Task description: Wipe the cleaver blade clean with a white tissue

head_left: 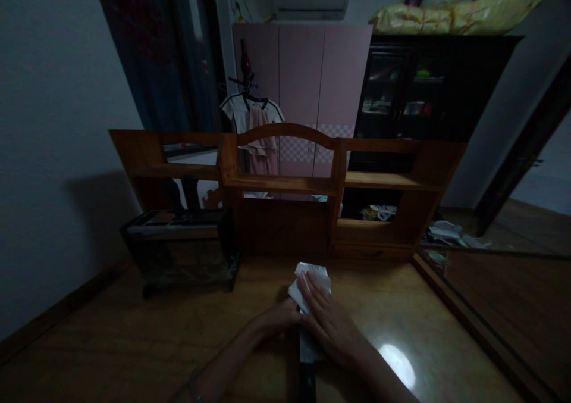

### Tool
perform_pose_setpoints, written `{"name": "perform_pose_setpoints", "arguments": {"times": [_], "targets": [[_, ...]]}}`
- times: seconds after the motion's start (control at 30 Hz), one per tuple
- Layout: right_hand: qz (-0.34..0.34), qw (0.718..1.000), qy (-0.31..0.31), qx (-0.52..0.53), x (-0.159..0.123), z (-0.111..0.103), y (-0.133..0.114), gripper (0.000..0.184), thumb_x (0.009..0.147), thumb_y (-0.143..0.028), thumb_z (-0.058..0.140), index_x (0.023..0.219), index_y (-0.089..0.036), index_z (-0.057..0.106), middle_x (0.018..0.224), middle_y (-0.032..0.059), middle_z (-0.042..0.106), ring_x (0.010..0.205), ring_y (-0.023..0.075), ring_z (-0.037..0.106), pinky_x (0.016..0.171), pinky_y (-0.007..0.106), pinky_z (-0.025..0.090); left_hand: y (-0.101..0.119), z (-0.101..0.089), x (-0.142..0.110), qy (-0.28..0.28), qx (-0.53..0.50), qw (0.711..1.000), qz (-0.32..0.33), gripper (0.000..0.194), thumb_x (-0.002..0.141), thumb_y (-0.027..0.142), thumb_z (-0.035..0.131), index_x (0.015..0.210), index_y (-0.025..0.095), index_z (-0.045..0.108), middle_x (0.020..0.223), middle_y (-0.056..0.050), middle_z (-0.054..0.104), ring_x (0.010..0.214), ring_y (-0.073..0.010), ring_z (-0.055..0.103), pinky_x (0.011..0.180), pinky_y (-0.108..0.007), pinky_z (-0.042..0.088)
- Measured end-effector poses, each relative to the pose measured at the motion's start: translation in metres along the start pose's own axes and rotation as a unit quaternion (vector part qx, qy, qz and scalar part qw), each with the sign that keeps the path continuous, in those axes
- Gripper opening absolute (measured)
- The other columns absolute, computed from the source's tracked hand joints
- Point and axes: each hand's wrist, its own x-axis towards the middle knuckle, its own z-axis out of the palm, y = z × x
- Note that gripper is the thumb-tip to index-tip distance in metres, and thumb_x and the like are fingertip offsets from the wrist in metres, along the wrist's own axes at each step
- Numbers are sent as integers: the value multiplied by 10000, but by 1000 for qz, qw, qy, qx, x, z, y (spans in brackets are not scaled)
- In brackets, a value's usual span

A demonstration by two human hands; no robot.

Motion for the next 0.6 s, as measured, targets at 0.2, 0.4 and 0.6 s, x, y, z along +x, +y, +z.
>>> {"name": "perform_pose_setpoints", "arguments": {"times": [0.2,0.4,0.6], "targets": [[26,999,21,-16,2,4,7,638,1001,-486,316,1532,-298,17,1605,-24,20,1475,212,21,1201,426,171,2,2,1,-18,-50,999,-10,784,587,154,754,1332,183,513,1213,-79,601,1179,-306,491,993,-432,394],[78,995,47,-46,2,13,31,712,984,-531,315,1524,-260,-63,1607,1,-4,1475,202,2,1195,419,184,11,5,-1,-27,-106,994,-12,841,549,87,791,1331,192,499,1198,-81,615,1130,-286,532,932,-377,425],[119,988,89,-42,-1,18,43,777,975,-537,342,1504,-253,-151,1611,41,2,1474,209,56,1179,431,232,6,3,-4,-30,-114,993,-3,837,578,117,799,1344,197,472,1193,-81,617,1111,-293,560,928,-404,435]]}}
